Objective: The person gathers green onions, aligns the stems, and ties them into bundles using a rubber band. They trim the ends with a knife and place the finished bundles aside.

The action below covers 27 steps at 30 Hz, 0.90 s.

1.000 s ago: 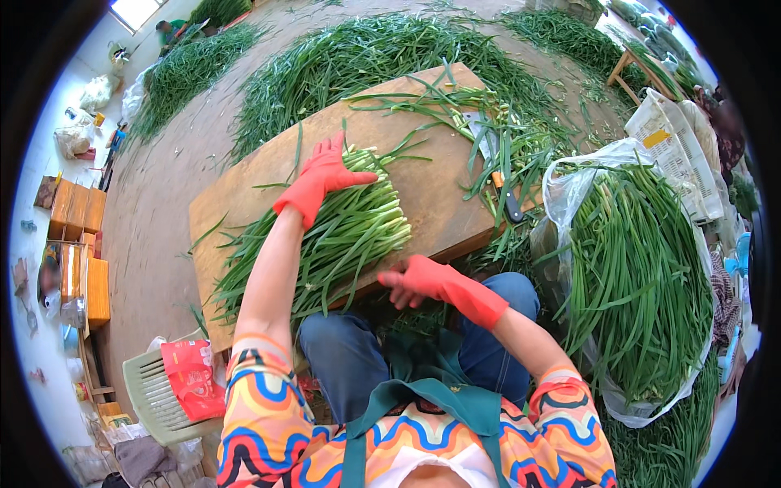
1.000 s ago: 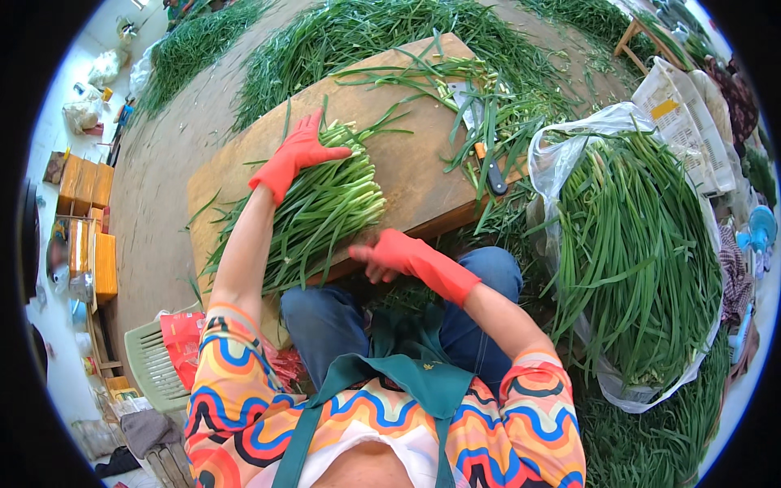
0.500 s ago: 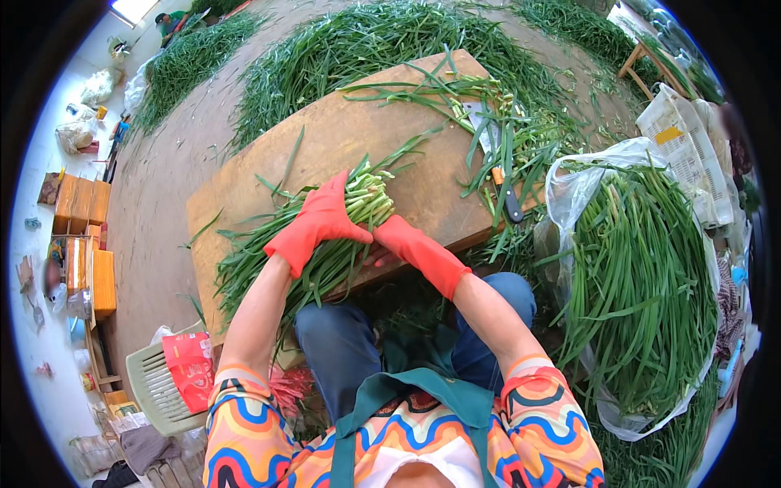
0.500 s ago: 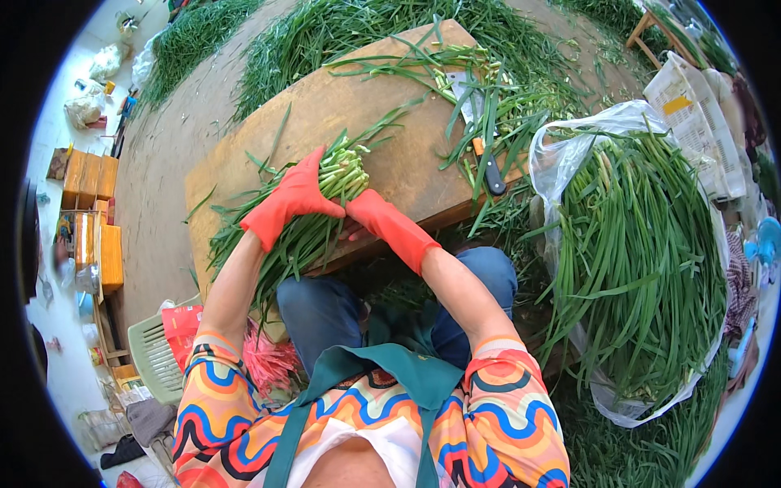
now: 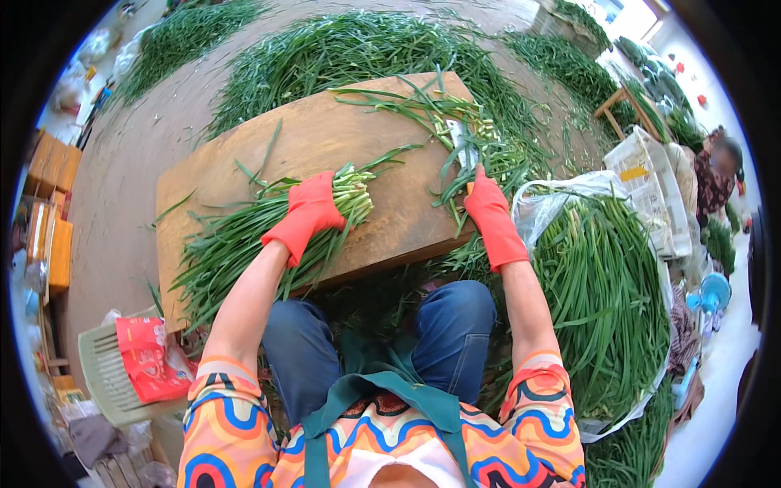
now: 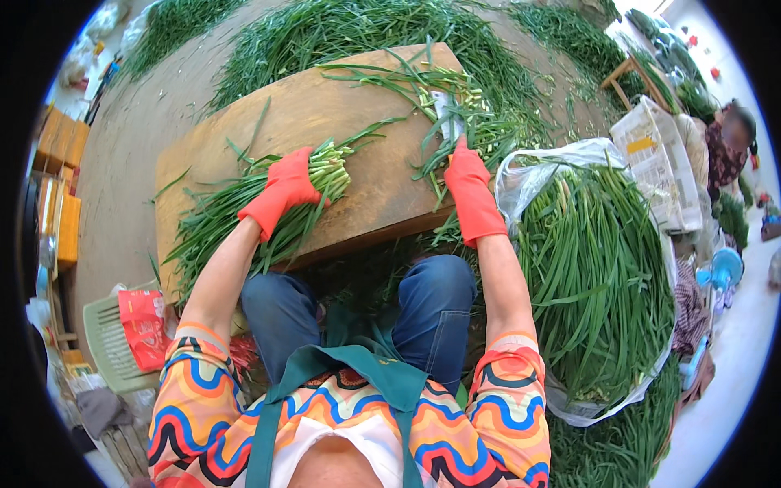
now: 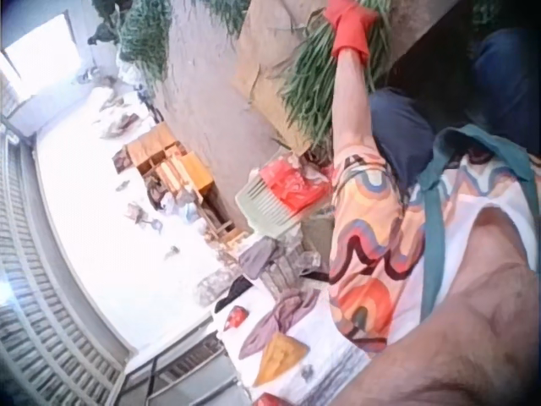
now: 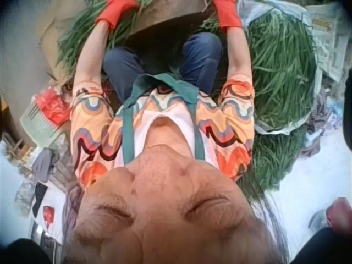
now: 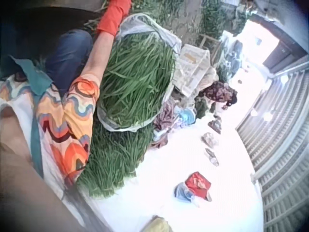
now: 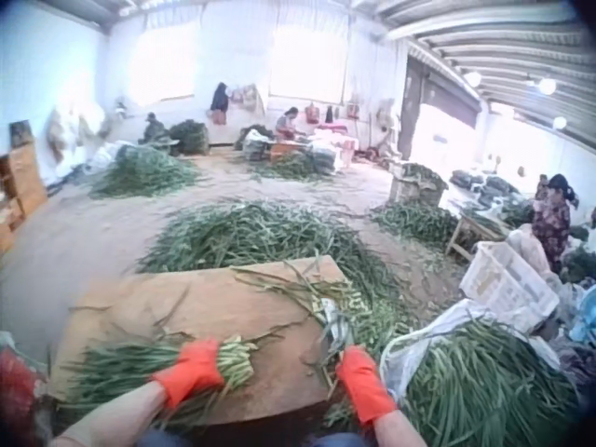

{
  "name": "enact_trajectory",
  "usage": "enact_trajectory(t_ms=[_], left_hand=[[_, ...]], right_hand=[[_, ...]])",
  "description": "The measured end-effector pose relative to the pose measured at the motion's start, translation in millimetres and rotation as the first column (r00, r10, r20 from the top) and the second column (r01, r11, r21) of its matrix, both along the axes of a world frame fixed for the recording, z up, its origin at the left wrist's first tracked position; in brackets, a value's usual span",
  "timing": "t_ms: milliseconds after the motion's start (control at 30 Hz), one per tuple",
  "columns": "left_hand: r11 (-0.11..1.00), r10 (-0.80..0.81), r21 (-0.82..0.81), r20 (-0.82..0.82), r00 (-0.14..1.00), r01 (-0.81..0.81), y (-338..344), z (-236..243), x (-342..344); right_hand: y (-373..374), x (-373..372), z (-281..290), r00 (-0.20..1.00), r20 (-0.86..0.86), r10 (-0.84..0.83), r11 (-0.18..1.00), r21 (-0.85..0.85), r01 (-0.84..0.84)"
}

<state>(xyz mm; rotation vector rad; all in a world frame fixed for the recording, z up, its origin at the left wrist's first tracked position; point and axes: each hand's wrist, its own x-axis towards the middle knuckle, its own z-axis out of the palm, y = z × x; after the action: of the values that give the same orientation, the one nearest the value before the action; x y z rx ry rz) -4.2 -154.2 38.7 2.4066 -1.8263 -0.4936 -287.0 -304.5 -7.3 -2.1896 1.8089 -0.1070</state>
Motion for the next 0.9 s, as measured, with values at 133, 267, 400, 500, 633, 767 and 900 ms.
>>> enact_trajectory(t_ms=[133,267,400,500,633,767,900], left_hand=[[0.997,0.067,-0.034,0.034,0.997,-0.065,5.1,-4.5,7.9],[0.996,0.073,0.041,0.019,0.997,-0.074,-0.2,-5.4,5.1],[0.994,0.073,0.08,-0.013,0.997,-0.072,-3.4,-0.8,6.9],[0.995,0.08,0.058,0.008,0.997,-0.08,1.2,-5.1,10.9],[0.994,0.09,0.054,0.016,0.996,-0.09,0.0,2.0,5.0],[0.995,0.09,0.052,0.007,0.996,-0.09,-0.3,0.7,4.6],[0.995,0.098,-0.033,0.053,0.994,-0.097,6.3,-11.2,3.6]], right_hand=[[21.4,8.2,19.7,0.893,0.445,-0.066,0.997,0.072,0.037],[85.2,31.4,22.8,0.903,0.425,-0.064,0.987,0.162,-0.006],[133.6,50.3,29.8,0.882,0.405,0.242,0.968,-0.167,-0.189],[164.5,62.3,38.1,0.824,0.463,0.326,0.939,-0.256,-0.229],[182.9,74.1,51.8,0.936,0.223,0.273,0.955,0.056,-0.292],[180.6,78.5,69.6,0.919,0.245,0.308,0.914,0.192,-0.358],[167.2,79.4,67.5,0.895,0.276,0.349,0.887,0.21,-0.411]])
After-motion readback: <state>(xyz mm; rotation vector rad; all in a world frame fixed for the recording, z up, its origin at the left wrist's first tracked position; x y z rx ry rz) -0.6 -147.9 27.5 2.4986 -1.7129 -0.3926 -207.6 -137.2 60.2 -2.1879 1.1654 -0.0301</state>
